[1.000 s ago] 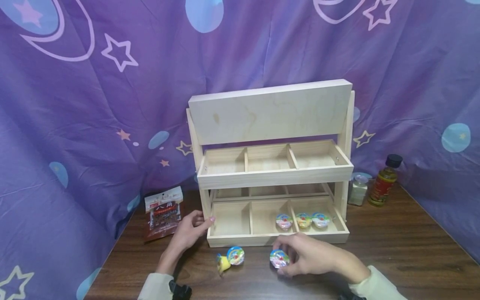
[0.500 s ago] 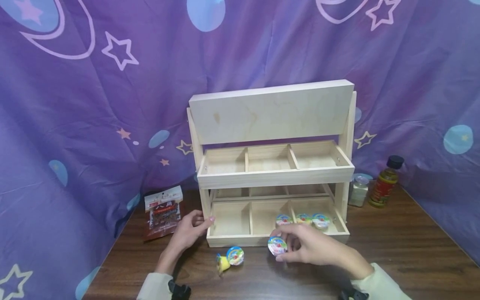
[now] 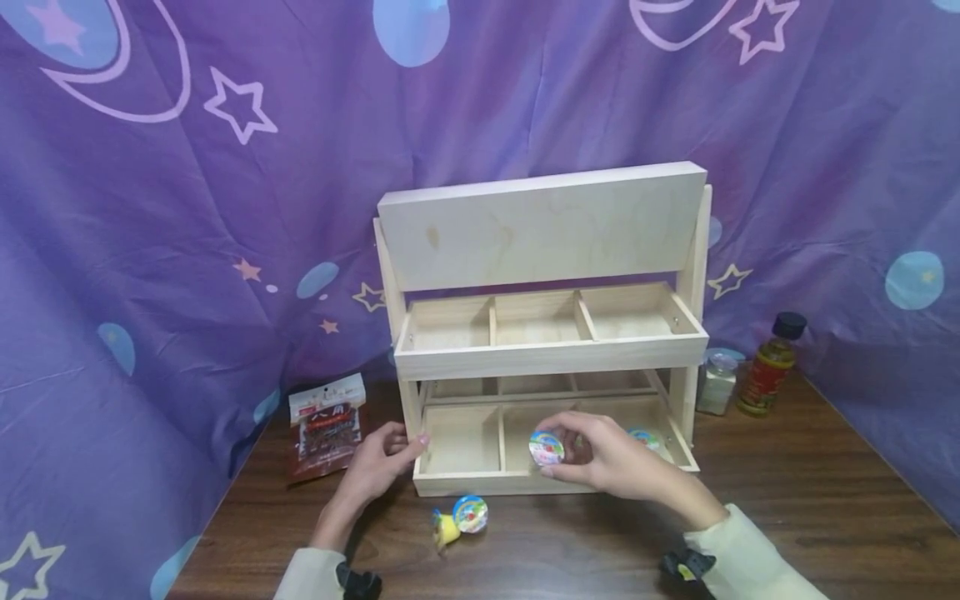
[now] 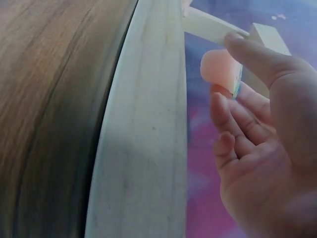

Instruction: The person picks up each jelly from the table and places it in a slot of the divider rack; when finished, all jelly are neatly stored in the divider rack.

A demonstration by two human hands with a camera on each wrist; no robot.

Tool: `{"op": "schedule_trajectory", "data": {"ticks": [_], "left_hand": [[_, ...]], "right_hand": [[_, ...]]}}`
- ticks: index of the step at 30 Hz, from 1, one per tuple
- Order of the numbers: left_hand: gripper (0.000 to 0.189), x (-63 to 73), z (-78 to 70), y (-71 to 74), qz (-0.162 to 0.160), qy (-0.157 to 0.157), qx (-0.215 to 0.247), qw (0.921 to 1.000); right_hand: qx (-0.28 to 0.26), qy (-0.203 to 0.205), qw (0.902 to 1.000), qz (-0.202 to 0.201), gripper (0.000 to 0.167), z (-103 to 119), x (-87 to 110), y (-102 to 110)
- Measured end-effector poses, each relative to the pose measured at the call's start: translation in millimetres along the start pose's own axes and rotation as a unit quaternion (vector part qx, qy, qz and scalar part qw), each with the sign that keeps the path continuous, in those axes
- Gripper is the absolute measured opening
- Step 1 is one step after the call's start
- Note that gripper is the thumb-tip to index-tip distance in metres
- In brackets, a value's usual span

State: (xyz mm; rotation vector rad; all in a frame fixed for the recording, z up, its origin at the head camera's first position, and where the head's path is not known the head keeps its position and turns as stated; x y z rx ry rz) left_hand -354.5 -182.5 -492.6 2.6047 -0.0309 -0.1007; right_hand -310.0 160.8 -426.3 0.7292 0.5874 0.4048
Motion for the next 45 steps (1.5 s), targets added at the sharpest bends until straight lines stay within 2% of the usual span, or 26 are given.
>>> {"op": "schedule_trajectory", "data": {"ticks": [9,19,24,31,39,45], "left_hand": [[0.047,1.8,-0.9,0.4,0.001,-0.004,0.006,1.0000],[0.048,-1.2,-0.7,2.3,-0.007,-0.007,-0.007,0.9999],[0.049,-0.5,-0.2,2.0,-0.005,-0.008,-0.015,0.9998],[0.046,-0.2,1.6,1.0,-0.005,0.002,-0.003,1.0000],[0.048,0.4,0.4,0.0,-0.004,-0.003,-0.007,1.0000],[0.047,0.9,2.2,-1.7,-0.003,0.001,-0.004,1.0000]], "right_hand": [[0.016,-0.020,0.9997,-0.007,0.058,-9.7,-11.2,-9.0],[0.024,-0.041,0.9982,0.035,0.059,-26.2,-22.5,-18.0],[0.061,-0.037,0.9967,0.039,0.057,-29.3,-26.4,-21.2],[0.128,-0.031,0.9897,0.056,0.051,-31.0,-28.9,-25.3],[0.139,-0.046,0.9861,0.078,0.049,-33.2,-31.3,-26.9],[0.143,-0.029,0.9864,0.075,0.048,-31.2,-32.0,-26.5]]}}
Point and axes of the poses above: each hand's wrist, its own x-axis away from the middle knuckle, its own y-axis out of the back of the hand, z = x × y, the point moved 7 cm from there along -x, towards the middle knuckle, and after that the axes turned 2 degrees about -y, right-handed, at the moved point
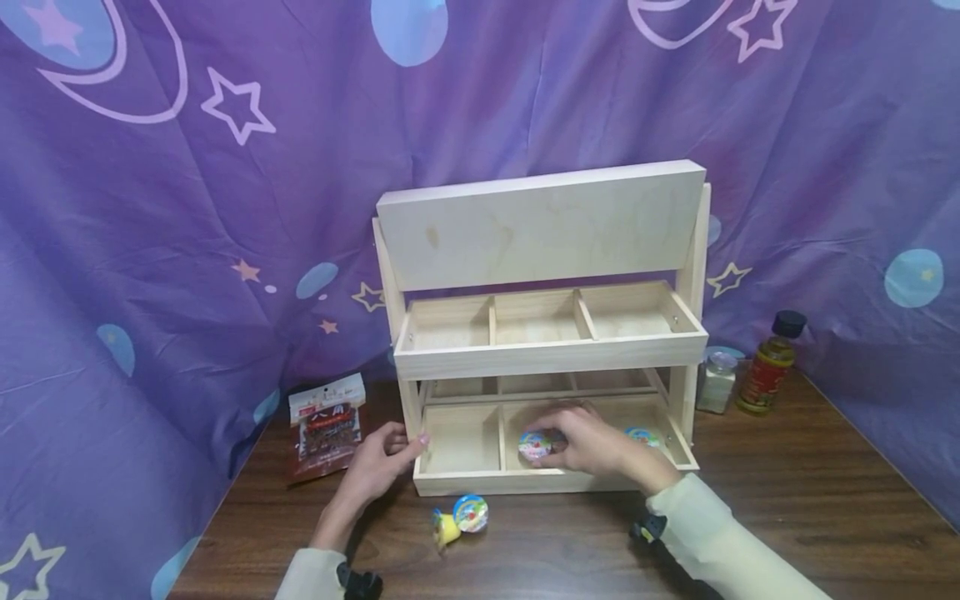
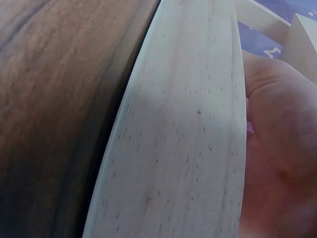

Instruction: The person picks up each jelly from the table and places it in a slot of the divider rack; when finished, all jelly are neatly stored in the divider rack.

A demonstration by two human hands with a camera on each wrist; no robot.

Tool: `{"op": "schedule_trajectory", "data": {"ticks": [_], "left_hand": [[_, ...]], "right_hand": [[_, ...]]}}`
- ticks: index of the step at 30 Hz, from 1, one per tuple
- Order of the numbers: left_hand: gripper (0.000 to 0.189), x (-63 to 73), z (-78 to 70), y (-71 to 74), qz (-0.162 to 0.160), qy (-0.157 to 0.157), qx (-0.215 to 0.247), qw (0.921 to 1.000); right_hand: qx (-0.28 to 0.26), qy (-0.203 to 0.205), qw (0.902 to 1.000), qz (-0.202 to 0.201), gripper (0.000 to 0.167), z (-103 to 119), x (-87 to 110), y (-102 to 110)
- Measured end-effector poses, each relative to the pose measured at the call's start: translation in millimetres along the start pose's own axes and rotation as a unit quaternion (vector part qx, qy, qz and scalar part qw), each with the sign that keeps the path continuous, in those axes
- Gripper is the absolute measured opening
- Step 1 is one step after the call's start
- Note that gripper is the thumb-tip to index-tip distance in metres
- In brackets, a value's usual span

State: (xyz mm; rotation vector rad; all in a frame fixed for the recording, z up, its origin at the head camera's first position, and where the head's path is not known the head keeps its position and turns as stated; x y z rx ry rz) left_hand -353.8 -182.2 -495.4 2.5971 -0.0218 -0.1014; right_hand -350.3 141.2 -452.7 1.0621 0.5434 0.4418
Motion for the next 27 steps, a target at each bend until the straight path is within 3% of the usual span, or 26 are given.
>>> {"op": "schedule_trajectory", "data": {"ticks": [5,27], "left_hand": [[0.048,-0.3,0.5,0.2,0.000,-0.001,-0.004,1.0000],[0.052,1.1,0.1,1.9,0.002,-0.002,-0.015,0.9999]], "right_hand": [[-0.014,0.015,0.9998,0.001,0.052,-1.7,0.5,-0.2],[-0.043,-0.007,0.9989,0.014,0.053,-7.0,0.6,-1.4]]}}
Point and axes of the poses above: each hand's wrist, its own x-axis away from the middle knuckle, its own y-axis out of the back of the hand, z = x × y, the point moved 7 cm from there along -x, towards the middle knuckle, and after that the axes turned 2 degrees about -y, right-handed, at the moved point
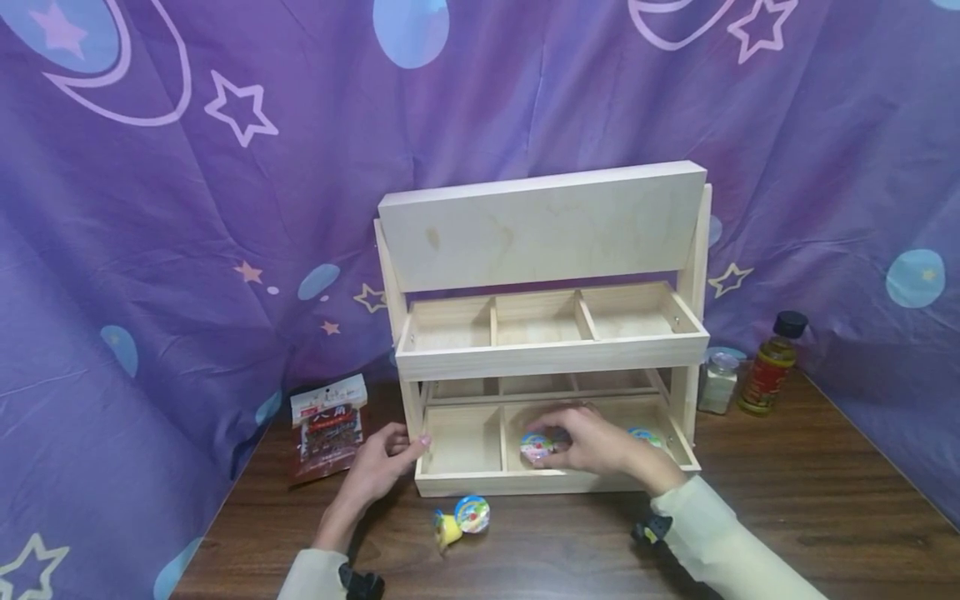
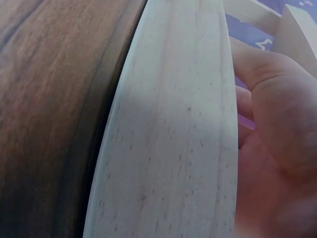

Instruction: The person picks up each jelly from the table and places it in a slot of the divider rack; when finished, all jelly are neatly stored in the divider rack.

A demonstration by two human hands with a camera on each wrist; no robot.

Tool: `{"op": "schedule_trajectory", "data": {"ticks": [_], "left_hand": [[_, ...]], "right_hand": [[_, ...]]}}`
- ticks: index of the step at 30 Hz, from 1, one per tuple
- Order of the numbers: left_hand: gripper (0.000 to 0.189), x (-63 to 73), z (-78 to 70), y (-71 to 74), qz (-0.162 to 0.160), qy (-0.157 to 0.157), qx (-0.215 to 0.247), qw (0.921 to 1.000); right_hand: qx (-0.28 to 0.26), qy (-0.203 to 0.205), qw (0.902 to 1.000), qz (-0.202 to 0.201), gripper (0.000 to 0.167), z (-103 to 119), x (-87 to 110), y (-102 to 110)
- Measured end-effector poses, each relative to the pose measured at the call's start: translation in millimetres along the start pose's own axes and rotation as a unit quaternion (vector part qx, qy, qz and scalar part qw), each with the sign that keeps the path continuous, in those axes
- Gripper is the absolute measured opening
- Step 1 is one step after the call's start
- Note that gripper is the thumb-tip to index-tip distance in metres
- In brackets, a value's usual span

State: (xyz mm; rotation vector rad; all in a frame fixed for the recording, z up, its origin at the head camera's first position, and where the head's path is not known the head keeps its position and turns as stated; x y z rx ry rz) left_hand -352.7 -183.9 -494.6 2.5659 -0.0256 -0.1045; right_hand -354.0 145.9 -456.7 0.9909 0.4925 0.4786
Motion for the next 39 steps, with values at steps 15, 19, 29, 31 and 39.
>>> {"op": "schedule_trajectory", "data": {"ticks": [15,19,29,31,39], "left_hand": [[0.050,0.1,-1.6,0.3,-0.004,-0.003,0.005,1.0000],[0.048,-0.2,-2.5,-0.1,-0.005,-0.007,0.013,0.9999],[0.051,0.7,-3.0,-0.1,-0.004,-0.006,0.018,0.9998],[0.052,0.8,-2.3,-0.1,-0.004,-0.005,0.019,0.9998],[0.051,-0.9,-0.5,-1.2,-0.003,-0.007,0.022,0.9997]], "right_hand": [[-0.008,0.031,0.9971,-0.069,0.046,34.6,13.3,11.3],[-0.033,0.045,0.9965,-0.062,0.043,51.2,16.4,7.2],[-0.065,0.127,0.9885,-0.051,0.028,94.6,15.7,-16.4],[-0.057,0.142,0.9872,-0.044,0.027,102.7,15.2,-21.9],[-0.032,0.171,0.9848,-0.011,0.031,123.3,15.0,-40.0]]}}
Point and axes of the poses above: each hand's wrist, its own x-axis away from the middle knuckle, its own y-axis out of the back of the hand, z = x × y, the point moved 7 cm from there along -x, towards the middle knuckle, and after that the axes turned 2 degrees about -y, right-handed, at the moved point
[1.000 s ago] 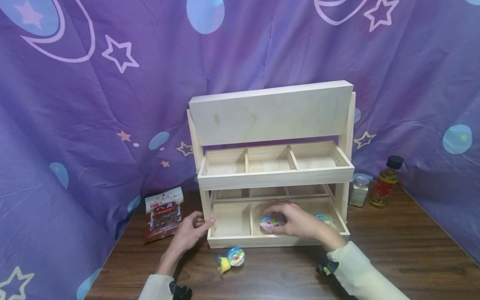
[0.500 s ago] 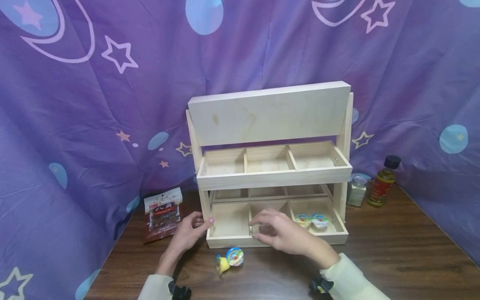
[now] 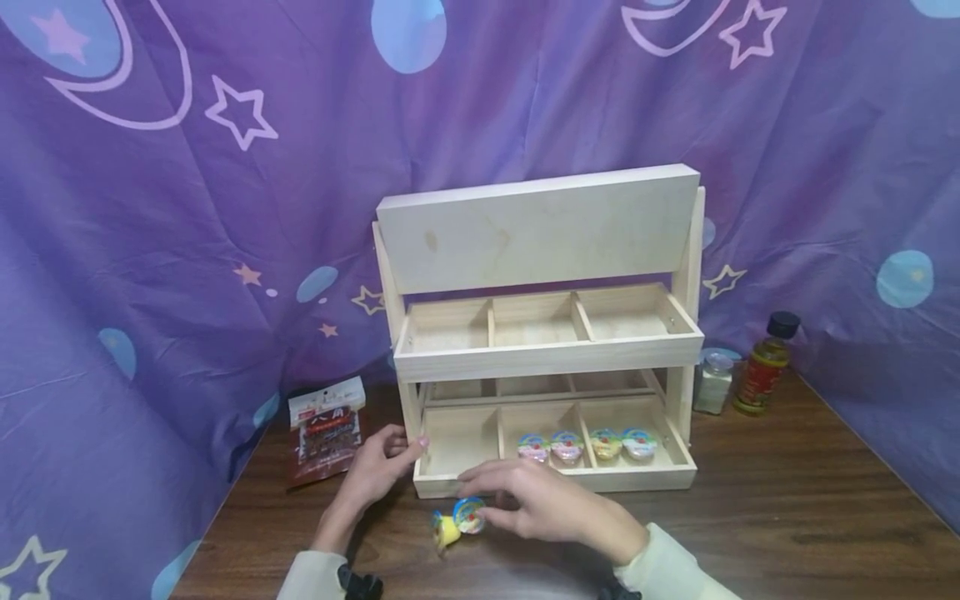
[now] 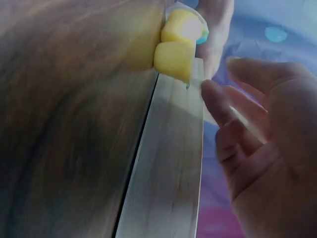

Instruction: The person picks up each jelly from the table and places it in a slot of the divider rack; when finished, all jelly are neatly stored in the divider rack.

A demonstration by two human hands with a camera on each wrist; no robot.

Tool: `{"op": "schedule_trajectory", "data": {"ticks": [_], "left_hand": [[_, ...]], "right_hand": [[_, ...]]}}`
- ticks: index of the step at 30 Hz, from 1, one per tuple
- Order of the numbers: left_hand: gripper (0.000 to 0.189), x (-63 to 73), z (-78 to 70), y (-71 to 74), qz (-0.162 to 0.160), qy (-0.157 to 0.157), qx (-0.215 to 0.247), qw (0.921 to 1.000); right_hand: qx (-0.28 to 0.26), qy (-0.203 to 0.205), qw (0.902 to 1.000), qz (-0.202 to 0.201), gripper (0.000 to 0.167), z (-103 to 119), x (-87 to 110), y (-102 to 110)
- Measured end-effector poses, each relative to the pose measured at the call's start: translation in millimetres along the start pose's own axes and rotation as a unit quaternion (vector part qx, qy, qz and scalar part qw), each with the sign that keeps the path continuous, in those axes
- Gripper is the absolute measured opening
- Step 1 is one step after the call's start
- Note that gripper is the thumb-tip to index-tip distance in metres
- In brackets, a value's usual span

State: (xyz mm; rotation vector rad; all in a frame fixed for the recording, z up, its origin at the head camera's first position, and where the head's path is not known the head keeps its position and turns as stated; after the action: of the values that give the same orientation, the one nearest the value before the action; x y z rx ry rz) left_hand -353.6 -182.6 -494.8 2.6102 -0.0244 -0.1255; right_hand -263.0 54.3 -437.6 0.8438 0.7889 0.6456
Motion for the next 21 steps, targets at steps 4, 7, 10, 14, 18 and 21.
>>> {"op": "schedule_trajectory", "data": {"ticks": [4,7,10,14,18,21], "left_hand": [[0.052,-0.7,-0.3,-1.2,0.001,0.000,0.004,1.0000],[0.051,-0.8,-0.8,-1.3,0.002,-0.003,0.005,1.0000],[0.051,-0.3,-1.1,-1.0,0.002,-0.003,0.004,1.0000],[0.050,-0.1,-0.3,-0.5,0.002,0.001,0.002,1.0000],[0.050,-0.5,-1.1,0.1,0.002,0.002,0.000,1.0000],[0.049,-0.7,-2.6,0.6,0.004,0.000,-0.004,1.0000]], "right_hand": [[0.012,-0.001,0.9994,0.031,0.033,1.6,1.6,-8.5],[0.024,-0.004,0.9983,0.053,0.036,1.0,4.0,-14.4],[0.022,-0.015,0.9977,0.062,0.037,-1.2,6.7,-17.9],[-0.003,-0.026,0.9980,0.057,0.036,-3.0,8.3,-18.9],[-0.030,-0.029,0.9968,0.068,0.035,-1.6,8.6,-22.4],[-0.049,-0.028,0.9954,0.077,0.038,0.1,8.4,-25.0]]}}
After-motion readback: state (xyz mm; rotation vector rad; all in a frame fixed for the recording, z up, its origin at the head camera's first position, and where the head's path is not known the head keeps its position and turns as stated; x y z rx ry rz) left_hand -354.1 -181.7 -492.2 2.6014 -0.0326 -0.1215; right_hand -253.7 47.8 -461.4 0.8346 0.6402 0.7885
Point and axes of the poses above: each hand's wrist, its own x-axis away from the middle knuckle, its own y-axis out of the back of the hand, z = x × y, the point moved 7 cm from there along -x, towards the middle knuckle, and after that the axes turned 2 degrees about -y, right-handed, at the moved point
